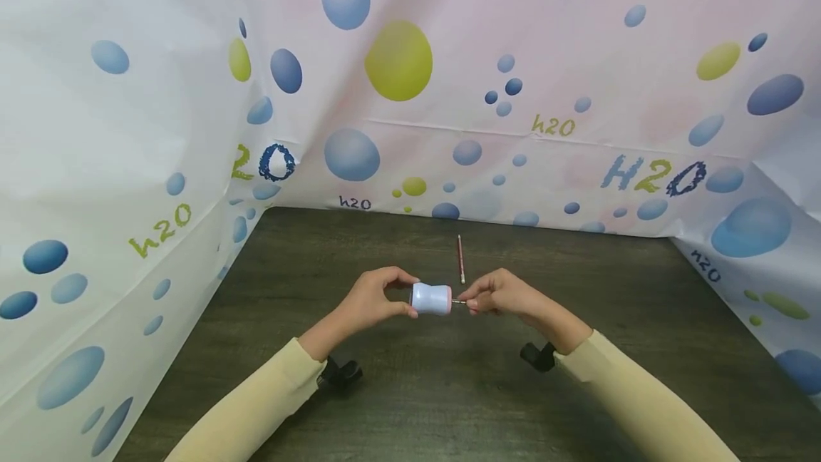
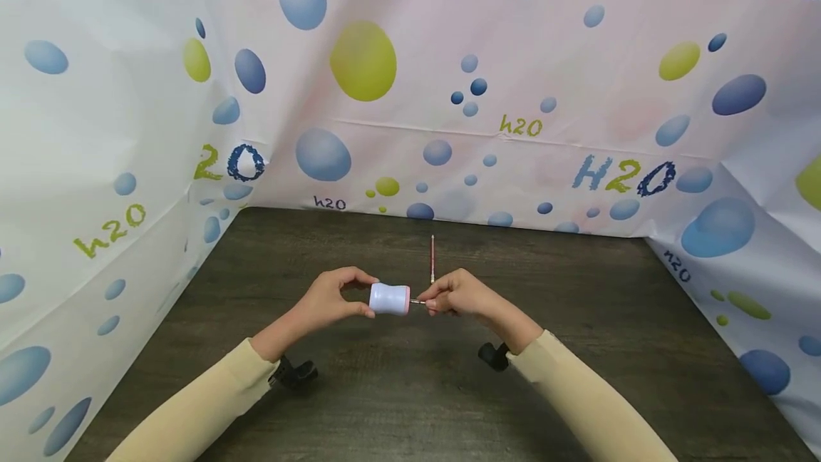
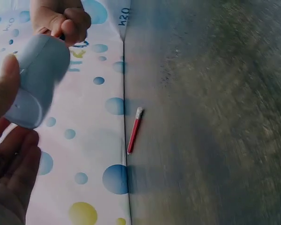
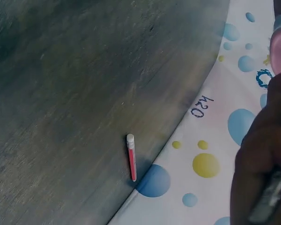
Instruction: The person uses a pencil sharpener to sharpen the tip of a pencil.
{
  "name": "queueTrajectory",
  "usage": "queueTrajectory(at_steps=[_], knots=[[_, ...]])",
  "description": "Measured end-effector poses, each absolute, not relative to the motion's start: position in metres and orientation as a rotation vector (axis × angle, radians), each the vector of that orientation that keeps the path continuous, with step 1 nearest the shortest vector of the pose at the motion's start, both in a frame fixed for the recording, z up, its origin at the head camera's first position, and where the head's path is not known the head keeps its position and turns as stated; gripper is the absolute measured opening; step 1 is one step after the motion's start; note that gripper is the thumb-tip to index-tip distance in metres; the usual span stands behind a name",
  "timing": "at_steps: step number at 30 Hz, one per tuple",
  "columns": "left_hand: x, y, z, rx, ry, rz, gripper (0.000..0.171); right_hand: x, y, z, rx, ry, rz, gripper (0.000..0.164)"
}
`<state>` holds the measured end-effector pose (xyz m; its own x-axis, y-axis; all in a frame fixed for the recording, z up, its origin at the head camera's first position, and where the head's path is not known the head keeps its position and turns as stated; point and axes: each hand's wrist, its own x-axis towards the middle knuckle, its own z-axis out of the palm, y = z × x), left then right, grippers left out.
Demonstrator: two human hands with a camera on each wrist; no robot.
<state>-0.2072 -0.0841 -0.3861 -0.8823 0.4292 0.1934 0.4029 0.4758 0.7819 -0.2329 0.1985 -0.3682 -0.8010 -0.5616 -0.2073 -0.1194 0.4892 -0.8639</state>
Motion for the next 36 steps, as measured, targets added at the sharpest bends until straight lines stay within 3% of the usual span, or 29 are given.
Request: queueTrajectory(at_steps=[6, 9, 16, 22, 28, 31, 36], knots=[[-0.206, -0.085, -0.382, 0.804, 2.588, 1.467, 0.059, -0.235, 0.198, -0.371, -0.675, 2.375, -1.245, 0.026], [-0.210, -0.087, -0.380, 0.687, 2.497, 1.496, 0.072, -0.232, 0.197, -0.371, -0.706, 2.486, -1.214, 0.024], [-0.219, -0.091, -0.383, 0.321, 2.228, 1.523, 0.074, -0.220, 0.196, -0.366, -0.946, 2.822, -1.089, 0.020], [-0.220, -0.088, -0.384, 0.297, 2.222, 1.552, 0.043, -0.212, 0.190, -0.369, -1.318, 3.109, -0.905, 0.030], [-0.216, -0.087, -0.385, 0.477, 2.428, 1.571, 0.038, -0.218, 0.191, -0.367, -0.920, 2.677, -1.172, 0.019], [-0.212, -0.086, -0.385, 0.632, 2.553, 1.482, 0.044, -0.223, 0.196, -0.367, -0.610, 2.349, -1.288, 0.026], [-0.206, -0.085, -0.384, 0.725, 2.584, 1.427, 0.048, -0.228, 0.200, -0.372, -0.542, 2.219, -1.315, 0.033]])
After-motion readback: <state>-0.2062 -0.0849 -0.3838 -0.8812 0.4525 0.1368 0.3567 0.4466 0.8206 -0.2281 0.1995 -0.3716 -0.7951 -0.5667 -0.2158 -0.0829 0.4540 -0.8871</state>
